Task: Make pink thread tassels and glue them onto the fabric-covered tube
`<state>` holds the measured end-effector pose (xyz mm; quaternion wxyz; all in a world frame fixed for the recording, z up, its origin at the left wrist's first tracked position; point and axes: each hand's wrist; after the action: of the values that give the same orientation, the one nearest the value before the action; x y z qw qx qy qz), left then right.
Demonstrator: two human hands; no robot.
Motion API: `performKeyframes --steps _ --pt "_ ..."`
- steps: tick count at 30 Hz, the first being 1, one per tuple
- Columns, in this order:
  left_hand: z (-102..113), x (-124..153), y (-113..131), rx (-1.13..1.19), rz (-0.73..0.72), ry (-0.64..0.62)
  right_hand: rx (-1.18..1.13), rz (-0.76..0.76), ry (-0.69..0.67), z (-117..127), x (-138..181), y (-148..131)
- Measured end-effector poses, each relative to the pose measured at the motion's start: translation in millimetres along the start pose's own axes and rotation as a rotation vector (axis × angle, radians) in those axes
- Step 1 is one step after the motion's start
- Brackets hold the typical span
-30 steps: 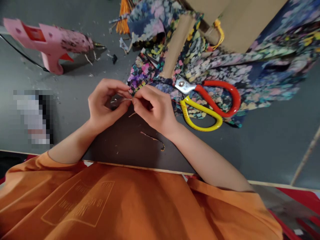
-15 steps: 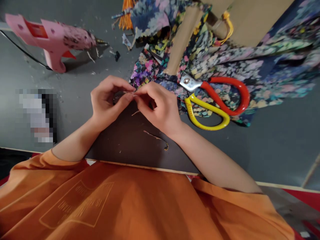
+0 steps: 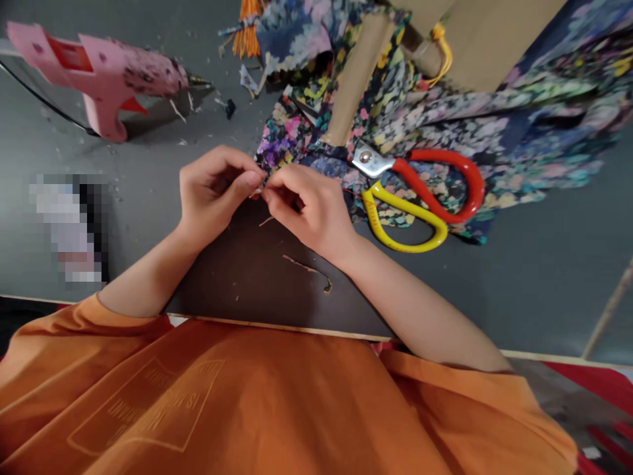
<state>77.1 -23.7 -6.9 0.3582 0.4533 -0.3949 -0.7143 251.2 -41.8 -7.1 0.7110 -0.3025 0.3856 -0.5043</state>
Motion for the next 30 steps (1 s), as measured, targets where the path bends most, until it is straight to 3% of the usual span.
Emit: performKeyframes --steps 20,30 --pt "0.2 0.2 0.8 0.008 -0.024 -0.064 -0.021 -0.148 -0.12 3.3 -1.0 -0.6" --pt "0.2 0.3 -3.5 0.006 -0.011 -0.006 -0.106 -0.206 -0.076 -0.7 -1.7 -2.1"
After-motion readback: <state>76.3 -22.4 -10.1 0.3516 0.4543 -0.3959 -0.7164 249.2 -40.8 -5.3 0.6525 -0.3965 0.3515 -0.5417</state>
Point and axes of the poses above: each hand's wrist, its own x-axis away from the middle knuckle, its own z-axis out of the back of the hand, y = z × x, and after that the axes turned 10 degrees about -z, right-handed
